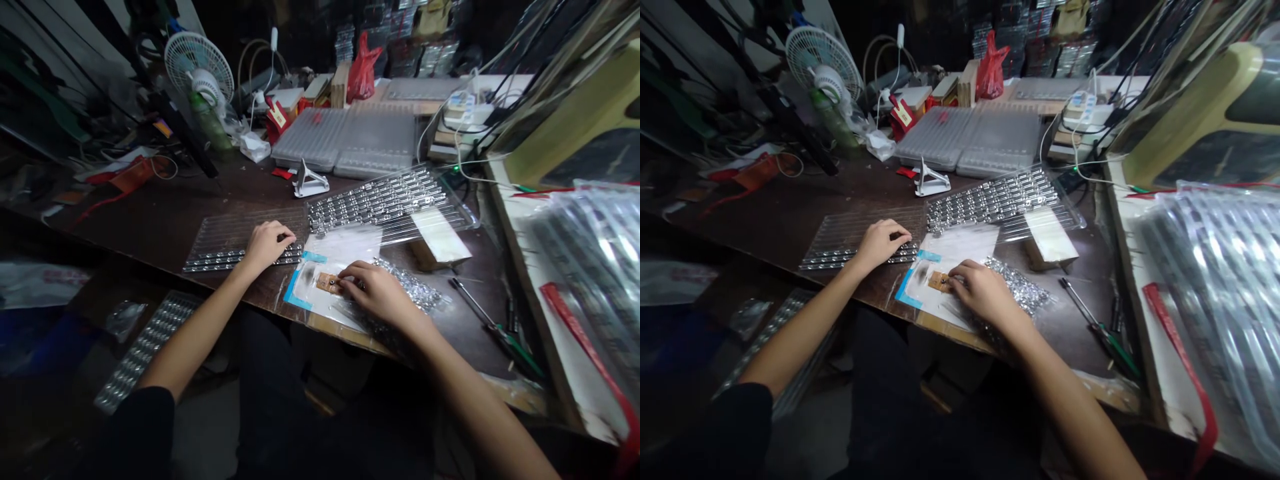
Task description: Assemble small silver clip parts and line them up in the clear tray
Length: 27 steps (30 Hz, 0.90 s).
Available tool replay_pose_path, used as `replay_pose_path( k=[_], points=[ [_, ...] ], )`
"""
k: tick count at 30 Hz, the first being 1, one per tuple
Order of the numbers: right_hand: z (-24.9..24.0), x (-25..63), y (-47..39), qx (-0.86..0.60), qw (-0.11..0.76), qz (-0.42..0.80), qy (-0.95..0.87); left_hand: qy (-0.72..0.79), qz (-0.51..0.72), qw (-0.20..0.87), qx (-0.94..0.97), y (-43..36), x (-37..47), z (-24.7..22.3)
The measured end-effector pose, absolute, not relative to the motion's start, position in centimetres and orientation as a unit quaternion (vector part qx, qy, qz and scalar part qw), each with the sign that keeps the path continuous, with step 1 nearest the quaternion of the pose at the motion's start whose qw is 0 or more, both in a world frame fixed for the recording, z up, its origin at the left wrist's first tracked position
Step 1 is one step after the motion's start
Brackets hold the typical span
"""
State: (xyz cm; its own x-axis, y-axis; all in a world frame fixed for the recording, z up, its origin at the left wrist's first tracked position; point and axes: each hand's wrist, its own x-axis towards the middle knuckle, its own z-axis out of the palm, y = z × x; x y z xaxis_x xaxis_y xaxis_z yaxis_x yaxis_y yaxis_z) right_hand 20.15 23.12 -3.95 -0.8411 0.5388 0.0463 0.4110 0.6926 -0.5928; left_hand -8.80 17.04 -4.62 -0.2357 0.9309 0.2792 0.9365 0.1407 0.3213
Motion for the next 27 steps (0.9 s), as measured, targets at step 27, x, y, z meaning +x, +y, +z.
replay_pose_path(
  k=[27],
  points=[
    [-2.0,21.8,23.4,-0.321,-0.029,0.142,-0.936,-0.724,-0.18,0.041,-0.665,21.8,-2.9,-4.2]
  ],
)
